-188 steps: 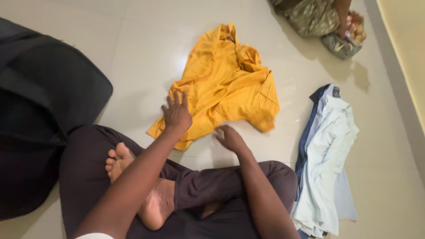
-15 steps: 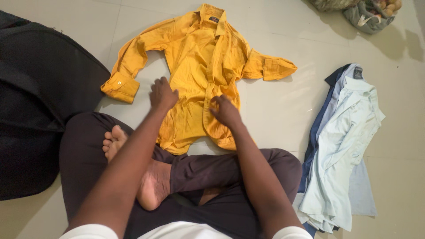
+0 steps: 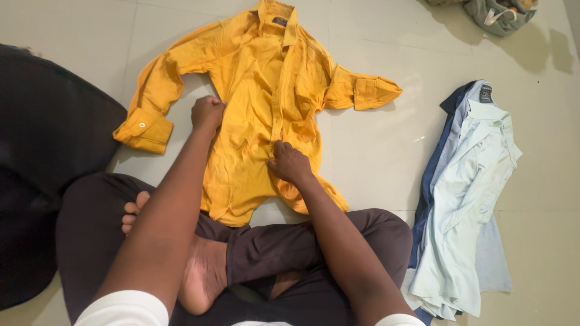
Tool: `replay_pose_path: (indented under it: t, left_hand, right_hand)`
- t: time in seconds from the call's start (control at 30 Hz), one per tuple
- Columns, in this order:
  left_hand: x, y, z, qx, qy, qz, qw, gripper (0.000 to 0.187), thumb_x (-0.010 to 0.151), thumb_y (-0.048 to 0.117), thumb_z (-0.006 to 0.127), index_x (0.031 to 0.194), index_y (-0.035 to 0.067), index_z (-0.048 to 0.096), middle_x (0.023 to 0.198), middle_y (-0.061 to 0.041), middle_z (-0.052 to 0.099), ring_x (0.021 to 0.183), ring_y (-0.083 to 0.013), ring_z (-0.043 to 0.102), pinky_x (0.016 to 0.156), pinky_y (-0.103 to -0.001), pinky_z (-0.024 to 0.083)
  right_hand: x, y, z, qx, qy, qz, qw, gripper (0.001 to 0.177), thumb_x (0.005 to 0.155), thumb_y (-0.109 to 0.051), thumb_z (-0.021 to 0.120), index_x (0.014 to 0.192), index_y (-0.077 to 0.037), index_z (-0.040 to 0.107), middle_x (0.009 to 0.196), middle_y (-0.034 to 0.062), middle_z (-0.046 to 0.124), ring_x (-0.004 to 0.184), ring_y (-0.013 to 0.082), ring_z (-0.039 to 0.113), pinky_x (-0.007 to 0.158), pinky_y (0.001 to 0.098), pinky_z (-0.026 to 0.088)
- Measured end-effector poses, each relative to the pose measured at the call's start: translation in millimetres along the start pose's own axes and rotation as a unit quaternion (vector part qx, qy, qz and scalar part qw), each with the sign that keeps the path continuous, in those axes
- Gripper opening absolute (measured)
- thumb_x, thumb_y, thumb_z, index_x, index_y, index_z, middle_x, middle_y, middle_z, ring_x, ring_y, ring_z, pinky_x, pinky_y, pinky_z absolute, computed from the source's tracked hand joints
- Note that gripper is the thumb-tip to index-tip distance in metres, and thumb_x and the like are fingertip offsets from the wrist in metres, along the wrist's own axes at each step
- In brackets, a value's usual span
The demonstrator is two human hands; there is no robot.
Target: The person buttons and folds a yellow shirt by hand while sitting on a tiled floor.
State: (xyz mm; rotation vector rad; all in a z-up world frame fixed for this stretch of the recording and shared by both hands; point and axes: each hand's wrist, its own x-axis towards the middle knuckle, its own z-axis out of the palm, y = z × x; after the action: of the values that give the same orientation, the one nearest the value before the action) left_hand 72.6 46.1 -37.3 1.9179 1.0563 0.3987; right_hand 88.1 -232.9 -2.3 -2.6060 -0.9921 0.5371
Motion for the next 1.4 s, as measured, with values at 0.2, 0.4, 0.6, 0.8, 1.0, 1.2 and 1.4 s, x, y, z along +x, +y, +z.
replay_pose_path:
  t: [0.2,0.4,0.6,0.8,1.0,1.2,1.4]
  left_hand:
    - [49.6,-22.1,-8.4,-0.252,0.028,-0.029,0.967,0.024,0.095,0.021,0.056,0.11,0.004,0.065,0.108,-0.013,0.069,0.091,-0.0213,0.066,0.079,-0.037,0.055]
    - [29.3,6.3,-44.0,-0.42,0.012,-0.203,0.884,0.021,0.094,0.02,0.045,0.11,0.01,0.054,0.105,-0.011,0.064,0.076,-0.0194,0.068,0.065,-0.039,0.061]
    - [20.9,-14.2,-44.7,-0.234,-0.207,-0.232,0.921,0.029,0.099,0.032,0.06,0.118,0.011,0.063,0.113,-0.011,0.064,0.081,-0.0224,0.059,0.073,-0.04,0.038]
    - [5.9,-7.8,-53.0,-0.429,-0.286,-0.146,0.845,0.046,0.094,0.031,0.058,0.135,0.01,0.06,0.127,-0.004,0.07,0.114,-0.0211,0.067,0.105,-0.043,0.052]
    - [19.6,-28.6,-59.0,-0.345,-0.118,-0.229,0.902,0.051,0.1,0.044,0.054,0.141,0.014,0.057,0.132,-0.007,0.064,0.115,-0.0234,0.065,0.112,-0.048,0.043]
    - [11.7,-22.5,-78.3,-0.19,-0.226,-0.271,0.916,0.066,0.088,0.036,0.068,0.149,0.015,0.051,0.143,-0.01,0.062,0.133,-0.0324,0.054,0.099,-0.05,0.045]
    - [-13.3,20.6,-85.2,-0.145,-0.207,-0.146,0.957,0.114,0.071,0.007,0.089,0.158,0.016,0.016,0.153,-0.013,0.045,0.136,-0.0318,0.051,0.1,-0.048,0.051]
  right_hand:
    - [23.8,50.3,-14.2,0.035,0.029,0.118,0.992,0.034,0.092,-0.033,0.052,0.122,-0.015,0.054,0.127,0.0198,0.063,0.114,0.0429,0.061,0.095,0.0559,0.047]
    - [27.3,76.6,-13.7,0.016,0.054,0.143,0.988,0.034,0.095,-0.033,0.052,0.119,-0.009,0.05,0.123,0.0207,0.065,0.113,0.0426,0.062,0.094,0.0552,0.048]
    - [11.6,67.1,-35.4,0.073,0.024,0.156,0.985,0.036,0.088,-0.031,0.056,0.116,-0.009,0.054,0.12,0.0185,0.069,0.109,0.0378,0.067,0.093,0.0508,0.052]
    - [6.6,80.4,-43.6,0.273,0.004,0.246,0.93,0.045,0.088,-0.022,0.051,0.131,-0.011,0.053,0.116,0.0191,0.07,0.094,0.0374,0.075,0.083,0.0474,0.062]
    - [26.8,141.6,-10.6,0.075,0.08,0.192,0.975,0.04,0.091,-0.019,0.055,0.129,-0.007,0.061,0.109,0.019,0.074,0.088,0.0339,0.074,0.073,0.0424,0.056]
    - [13.7,118.8,-35.2,0.228,-0.076,0.223,0.945,0.028,0.091,-0.022,0.055,0.113,-0.006,0.059,0.091,0.013,0.068,0.069,0.0308,0.071,0.058,0.041,0.058]
    - [21.2,127.2,-26.0,0.242,-0.058,0.171,0.953,0.021,0.091,-0.021,0.057,0.098,-0.001,0.06,0.075,0.0115,0.059,0.058,0.0229,0.056,0.049,0.04,0.046]
